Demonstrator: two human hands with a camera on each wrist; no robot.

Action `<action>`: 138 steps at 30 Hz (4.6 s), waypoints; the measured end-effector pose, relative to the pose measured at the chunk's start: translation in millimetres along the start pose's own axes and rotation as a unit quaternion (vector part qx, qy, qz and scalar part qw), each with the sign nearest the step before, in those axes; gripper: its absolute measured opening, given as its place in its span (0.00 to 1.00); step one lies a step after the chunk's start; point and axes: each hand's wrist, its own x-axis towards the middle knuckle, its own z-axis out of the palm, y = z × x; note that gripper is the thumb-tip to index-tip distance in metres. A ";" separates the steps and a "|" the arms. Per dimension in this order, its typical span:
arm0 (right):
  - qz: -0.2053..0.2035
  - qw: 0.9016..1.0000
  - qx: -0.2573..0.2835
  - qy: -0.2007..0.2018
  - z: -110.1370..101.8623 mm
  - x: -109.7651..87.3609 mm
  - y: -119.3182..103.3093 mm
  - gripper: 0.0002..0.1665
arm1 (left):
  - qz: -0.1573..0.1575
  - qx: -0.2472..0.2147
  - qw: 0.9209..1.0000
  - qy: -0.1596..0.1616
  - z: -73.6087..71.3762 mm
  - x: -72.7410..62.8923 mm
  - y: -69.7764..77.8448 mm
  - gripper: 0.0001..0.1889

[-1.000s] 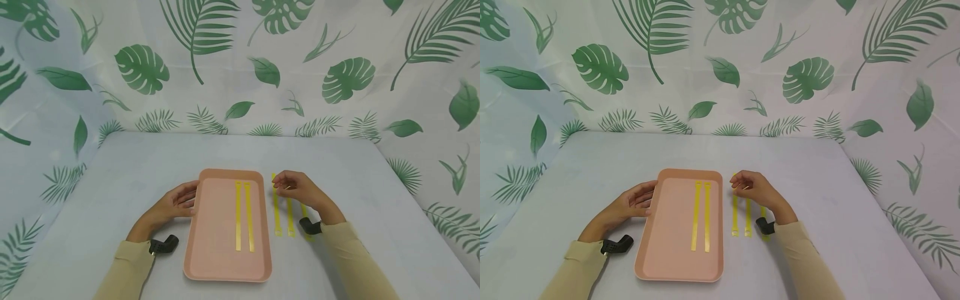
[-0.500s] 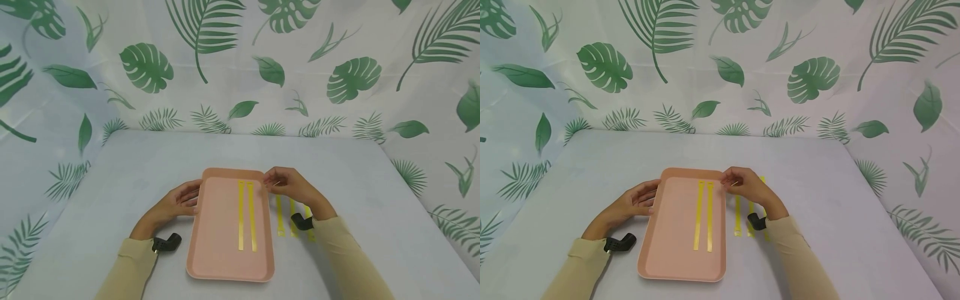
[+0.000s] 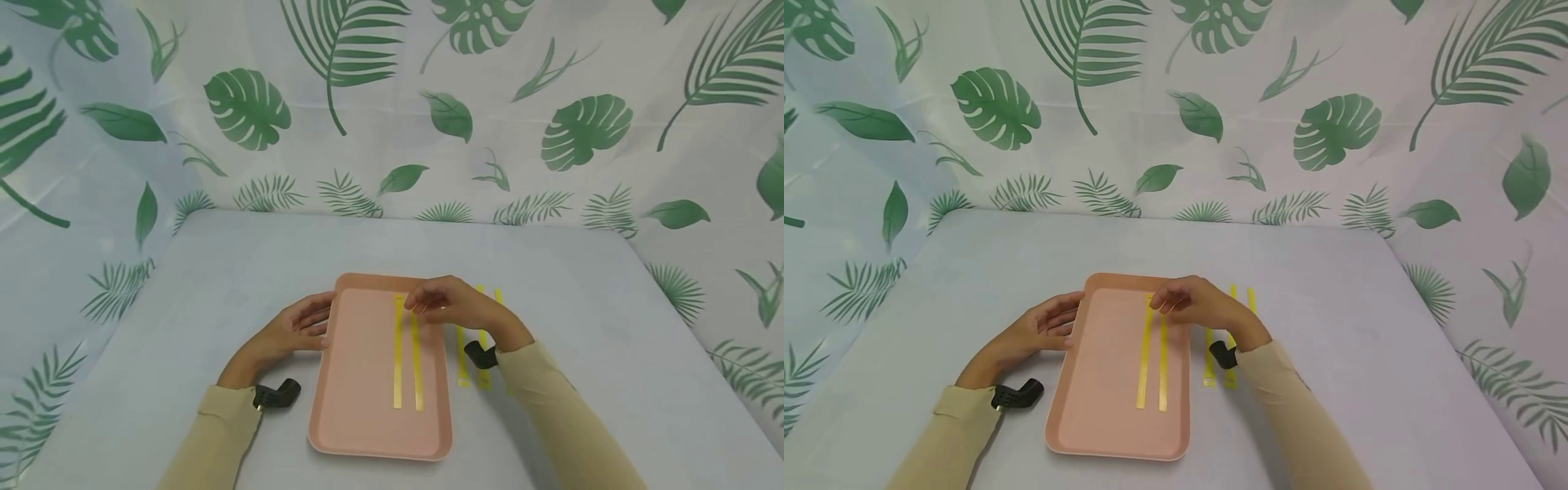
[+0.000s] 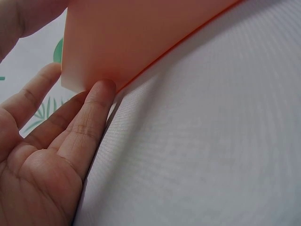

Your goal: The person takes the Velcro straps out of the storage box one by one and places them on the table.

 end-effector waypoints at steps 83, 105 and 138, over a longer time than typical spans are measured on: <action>-0.046 0.997 -0.055 -0.028 6.2 41.0 -5.9 0.08 | -0.015 -0.006 1.000 0.009 -1.3 1.0 -0.8 0.50; -0.041 0.995 0.036 0.085 6.1 12.1 -13.5 0.03 | -0.012 -0.004 1.000 0.003 -0.7 0.8 0.0 0.51; 0.066 0.966 0.146 0.205 -13.8 -47.1 3.8 0.13 | -0.010 0.006 1.000 0.008 3.4 2.9 -1.5 0.50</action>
